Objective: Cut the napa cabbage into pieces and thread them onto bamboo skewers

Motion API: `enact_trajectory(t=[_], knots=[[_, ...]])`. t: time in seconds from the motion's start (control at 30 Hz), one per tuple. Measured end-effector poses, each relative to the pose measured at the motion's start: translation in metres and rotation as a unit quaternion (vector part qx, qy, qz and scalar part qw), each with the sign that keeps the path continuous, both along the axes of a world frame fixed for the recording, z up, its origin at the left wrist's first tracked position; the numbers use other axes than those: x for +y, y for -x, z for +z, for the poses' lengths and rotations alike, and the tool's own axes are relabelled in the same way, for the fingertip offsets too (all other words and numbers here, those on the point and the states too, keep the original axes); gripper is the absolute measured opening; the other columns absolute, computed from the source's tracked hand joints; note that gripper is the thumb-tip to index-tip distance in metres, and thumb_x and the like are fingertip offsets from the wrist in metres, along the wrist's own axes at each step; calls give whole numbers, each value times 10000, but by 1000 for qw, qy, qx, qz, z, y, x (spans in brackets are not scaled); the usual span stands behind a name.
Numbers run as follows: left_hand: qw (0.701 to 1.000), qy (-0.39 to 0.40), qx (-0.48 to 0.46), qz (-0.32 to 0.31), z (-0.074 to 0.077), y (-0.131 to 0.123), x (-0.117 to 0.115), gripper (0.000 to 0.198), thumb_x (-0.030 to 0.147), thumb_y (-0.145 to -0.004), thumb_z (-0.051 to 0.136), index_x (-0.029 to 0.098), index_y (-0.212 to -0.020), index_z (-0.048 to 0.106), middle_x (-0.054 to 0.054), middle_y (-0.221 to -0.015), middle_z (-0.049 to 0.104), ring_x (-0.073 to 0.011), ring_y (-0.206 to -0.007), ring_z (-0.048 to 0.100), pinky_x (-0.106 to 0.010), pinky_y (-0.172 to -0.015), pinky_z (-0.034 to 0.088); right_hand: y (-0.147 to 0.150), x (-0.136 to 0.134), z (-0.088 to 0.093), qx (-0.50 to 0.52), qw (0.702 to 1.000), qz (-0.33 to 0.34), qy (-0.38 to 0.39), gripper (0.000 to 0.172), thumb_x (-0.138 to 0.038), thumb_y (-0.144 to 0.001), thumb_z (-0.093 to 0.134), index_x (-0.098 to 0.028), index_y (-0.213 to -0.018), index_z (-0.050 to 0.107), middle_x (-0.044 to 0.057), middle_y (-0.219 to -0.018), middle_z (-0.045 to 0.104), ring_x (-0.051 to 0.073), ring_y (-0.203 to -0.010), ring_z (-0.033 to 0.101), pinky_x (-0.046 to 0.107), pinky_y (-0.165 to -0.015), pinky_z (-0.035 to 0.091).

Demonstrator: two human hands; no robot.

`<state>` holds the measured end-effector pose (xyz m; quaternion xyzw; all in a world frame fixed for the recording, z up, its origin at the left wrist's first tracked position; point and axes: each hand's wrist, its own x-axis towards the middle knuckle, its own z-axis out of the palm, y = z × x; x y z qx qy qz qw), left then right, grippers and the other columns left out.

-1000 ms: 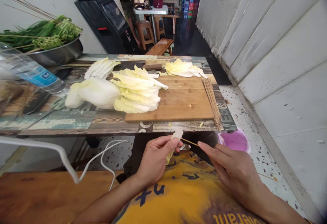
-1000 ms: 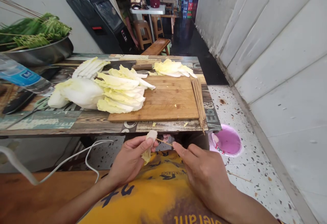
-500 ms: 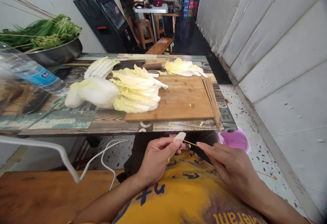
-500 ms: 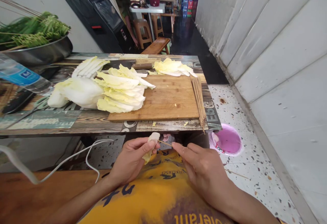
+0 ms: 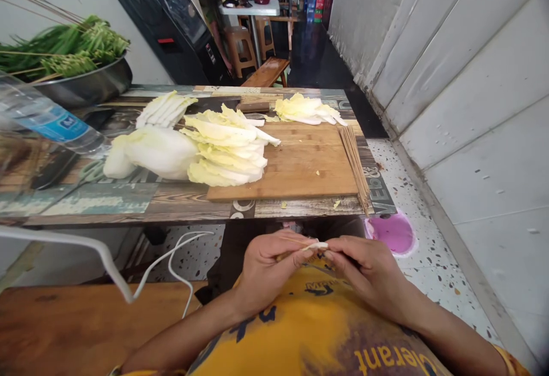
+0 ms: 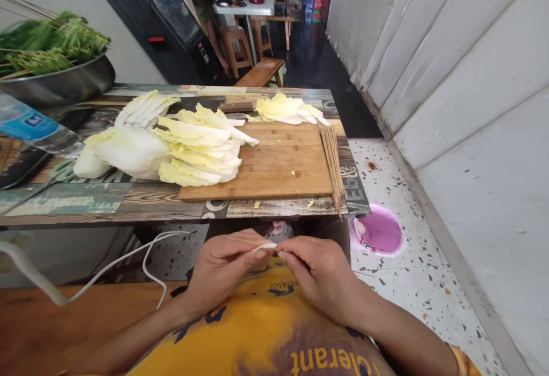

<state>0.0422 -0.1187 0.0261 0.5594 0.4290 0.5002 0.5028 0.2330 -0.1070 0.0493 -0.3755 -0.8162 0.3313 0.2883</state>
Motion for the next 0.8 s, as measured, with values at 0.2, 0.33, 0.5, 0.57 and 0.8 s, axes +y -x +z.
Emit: enact_trajectory(t=[0.2, 0.33, 0.5, 0.57, 0.8], knots=[[897, -389, 207, 27, 4, 22, 14, 213, 142, -812, 651, 243, -992, 704, -51, -955, 738, -176, -861, 652, -347, -787, 461, -3, 14, -21, 40, 993, 51, -97, 254, -126, -906, 491, -170, -1121, 619, 61, -845, 661, 144, -769, 591, 255, -659, 479], [834, -463, 298, 35, 8, 28, 19, 98, 200, -847, 629, 234, -922, 683, -19, -903, 744, -150, -853, 628, -330, -783, 442, -7, 19, -31, 77, 986, 60, -134, 364, -67, -890, 494, -205, -1214, 585, 78, -950, 671, 167, -869, 589, 314, -738, 491], [824, -473, 308, 42, 6, 29, 15, 96, 229, -879, 583, 216, -923, 667, -30, -918, 741, -160, -893, 627, -343, -807, 444, -9, 18, -29, 78, 983, 61, -156, 380, -93, -903, 485, -225, -1249, 572, 81, -979, 675, 182, -887, 598, 349, -747, 495], [821, -475, 313, 43, 4, 29, 14, 95, 220, -871, 592, 218, -938, 658, -27, -932, 740, -160, -907, 627, -341, -817, 445, -9, 17, -28, 75, 982, 59, -161, 373, -95, -907, 475, -219, -1244, 576, 83, -972, 677, 182, -880, 599, 354, -742, 496], [823, -479, 301, 41, 5, 26, 17, 123, 184, -844, 621, 169, -963, 646, -74, -948, 730, -186, -918, 614, -371, -816, 445, -9, 12, -25, 45, 971, 31, -232, 337, -70, -889, 488, -164, -1194, 595, 95, -915, 683, 196, -858, 596, 374, -732, 483]])
